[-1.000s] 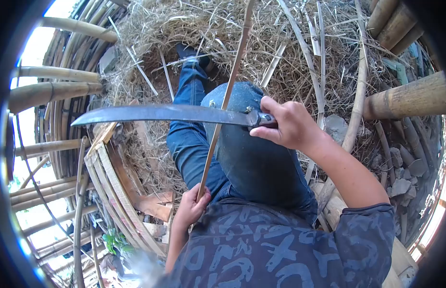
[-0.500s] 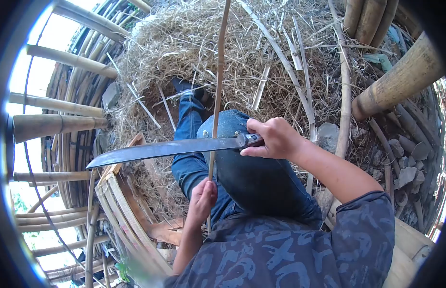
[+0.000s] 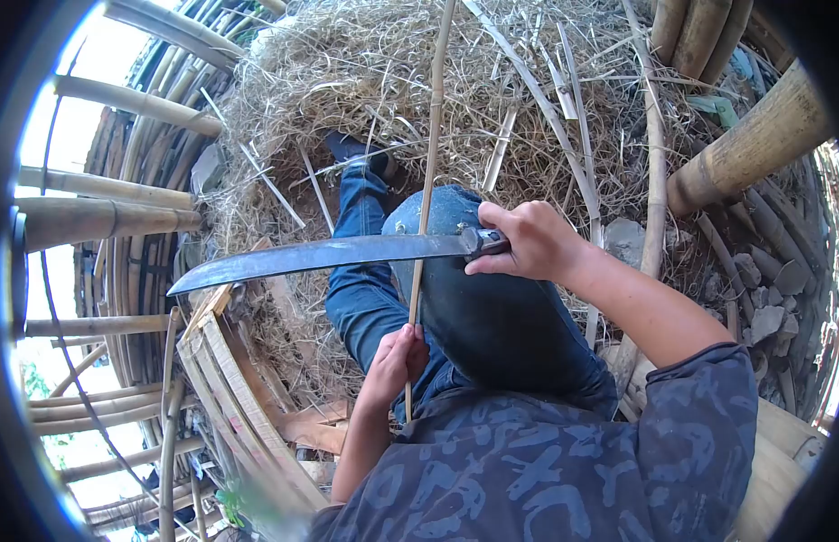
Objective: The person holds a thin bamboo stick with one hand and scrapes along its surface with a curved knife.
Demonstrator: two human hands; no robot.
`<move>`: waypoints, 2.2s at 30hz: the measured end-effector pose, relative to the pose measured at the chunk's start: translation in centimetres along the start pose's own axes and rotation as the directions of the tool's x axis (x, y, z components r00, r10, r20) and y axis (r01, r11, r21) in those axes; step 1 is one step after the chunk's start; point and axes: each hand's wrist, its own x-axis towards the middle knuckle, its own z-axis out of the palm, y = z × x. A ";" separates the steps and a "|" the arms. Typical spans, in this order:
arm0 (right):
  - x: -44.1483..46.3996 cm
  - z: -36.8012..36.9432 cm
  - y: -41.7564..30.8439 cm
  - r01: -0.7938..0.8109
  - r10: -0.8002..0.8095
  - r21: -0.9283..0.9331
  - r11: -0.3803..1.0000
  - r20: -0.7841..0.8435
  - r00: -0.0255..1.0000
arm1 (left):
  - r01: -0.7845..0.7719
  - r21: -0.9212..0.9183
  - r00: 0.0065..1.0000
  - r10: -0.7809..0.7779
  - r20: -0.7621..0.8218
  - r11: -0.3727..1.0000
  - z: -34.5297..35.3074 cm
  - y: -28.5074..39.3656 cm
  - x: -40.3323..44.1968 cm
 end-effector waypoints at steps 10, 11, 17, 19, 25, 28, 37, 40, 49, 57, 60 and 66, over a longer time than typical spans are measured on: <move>0.7 0.1 -3.5 -0.017 0.013 0.030 0.999 0.128 0.992 | 0.174 -0.331 0.975 -0.115 0.189 0.928 -2.5 1.5 -0.7; 0.7 0.1 -3.7 0.004 -0.005 0.011 1.000 0.141 0.990 | 0.176 -0.335 0.976 -0.120 0.180 0.926 -2.5 1.8 -0.7; 0.9 -0.4 -3.2 0.057 -0.071 0.086 0.995 0.176 0.982 | 0.369 -0.421 0.888 -0.181 0.423 0.828 -3.7 2.1 0.2; 0.8 -0.3 -3.0 0.110 -0.115 0.043 0.993 0.137 0.984 | 0.379 -0.403 0.879 -0.188 0.437 0.833 -3.6 2.0 0.7; 1.1 -0.4 -3.2 0.089 -0.083 -0.035 0.995 0.139 0.987 | 0.375 -0.447 0.882 -0.163 0.443 0.812 -3.3 1.7 0.9; 1.2 -0.3 -3.3 0.084 -0.076 -0.055 0.995 0.131 0.988 | 0.334 -0.429 0.909 -0.168 0.381 0.839 -2.8 1.6 0.6; 1.5 -0.2 -3.0 0.056 -0.050 -0.084 0.995 0.077 0.996 | 0.397 -0.487 0.859 -0.129 0.495 0.778 -3.4 -0.2 -0.2; 1.7 -0.3 -3.4 0.050 -0.040 -0.090 0.995 0.111 0.993 | 0.395 -0.461 0.858 -0.139 0.495 0.795 -3.5 -0.2 -0.5; 1.6 -0.3 -3.6 0.074 -0.063 -0.115 0.991 0.102 0.993 | 0.403 -0.492 0.858 -0.131 0.497 0.772 -4.3 -1.8 -2.3; 1.3 -0.3 -3.4 0.081 -0.068 -0.085 0.993 0.143 0.987 | -0.068 -0.120 0.997 0.065 -0.034 0.990 0.2 0.2 -2.3; 1.5 -0.4 -3.4 0.083 -0.075 -0.043 0.996 0.166 0.983 | -0.071 0.070 0.997 0.071 -0.004 0.995 0.0 0.8 -1.2; 1.6 -0.6 -2.5 0.093 -0.092 -0.002 0.996 0.184 0.979 | 0.395 -0.432 0.855 -0.153 0.495 0.811 -3.1 0.0 1.1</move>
